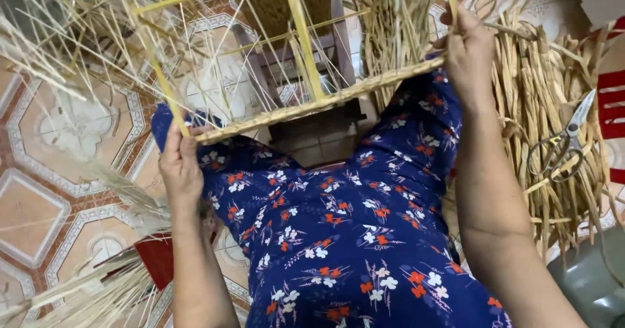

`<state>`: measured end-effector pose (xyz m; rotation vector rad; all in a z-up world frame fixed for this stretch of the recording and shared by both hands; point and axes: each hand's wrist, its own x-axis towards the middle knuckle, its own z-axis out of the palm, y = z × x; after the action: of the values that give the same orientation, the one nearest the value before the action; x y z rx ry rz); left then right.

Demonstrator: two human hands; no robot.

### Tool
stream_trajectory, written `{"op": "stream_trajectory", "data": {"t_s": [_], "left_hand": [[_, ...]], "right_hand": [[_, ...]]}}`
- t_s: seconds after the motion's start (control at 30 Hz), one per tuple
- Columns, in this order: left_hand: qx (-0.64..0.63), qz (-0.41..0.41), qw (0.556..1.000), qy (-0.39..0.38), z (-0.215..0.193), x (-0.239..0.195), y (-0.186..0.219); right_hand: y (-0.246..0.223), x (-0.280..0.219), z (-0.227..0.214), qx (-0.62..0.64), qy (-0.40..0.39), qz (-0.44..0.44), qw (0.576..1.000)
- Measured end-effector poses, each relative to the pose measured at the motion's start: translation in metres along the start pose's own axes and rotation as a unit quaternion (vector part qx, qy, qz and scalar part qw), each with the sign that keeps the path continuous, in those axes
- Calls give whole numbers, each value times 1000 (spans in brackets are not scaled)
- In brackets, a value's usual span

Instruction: The person weaves dried plant fibers around a rectangular frame by hand, pulling individual strands through the structure and tucking them into the existing weave. They rotate the frame to work on different sides, occasionally using shears to trim excess material.

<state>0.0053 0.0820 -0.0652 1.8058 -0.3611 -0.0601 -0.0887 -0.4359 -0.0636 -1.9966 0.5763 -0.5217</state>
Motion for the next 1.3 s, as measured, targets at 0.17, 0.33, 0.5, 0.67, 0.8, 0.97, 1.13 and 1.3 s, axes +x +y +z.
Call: {"op": "stream_trajectory", "data": {"t_s": [0.17,0.33,0.5,0.67,0.8,0.97,1.13,1.3], "left_hand": [[73,-21,996,50,0,2,7],[76,-20,993,86,0,-12,-4],[-43,-47,995,79,-2,-25,-20],[-141,-49,984,94,4,-28,-13],[-314,-107,935,127,-2,-27,-5],[-262,-123,954,79,-18,-17,-38],[-220,-178,958,44,-35,-6,-56],[-193,-163,968,-6,-29,7,-53]], "right_hand": [[-21,7,-1,-46,9,-51,998],[-21,-7,1,-89,4,-31,995],[-1,-43,1,-23,45,-174,983],[57,-55,-58,136,188,-39,972],[235,-47,-135,32,282,77,956],[345,-40,-191,-22,389,134,911],[333,-40,-201,-477,208,27,853],[326,-37,-214,-571,156,-9,806]]}}
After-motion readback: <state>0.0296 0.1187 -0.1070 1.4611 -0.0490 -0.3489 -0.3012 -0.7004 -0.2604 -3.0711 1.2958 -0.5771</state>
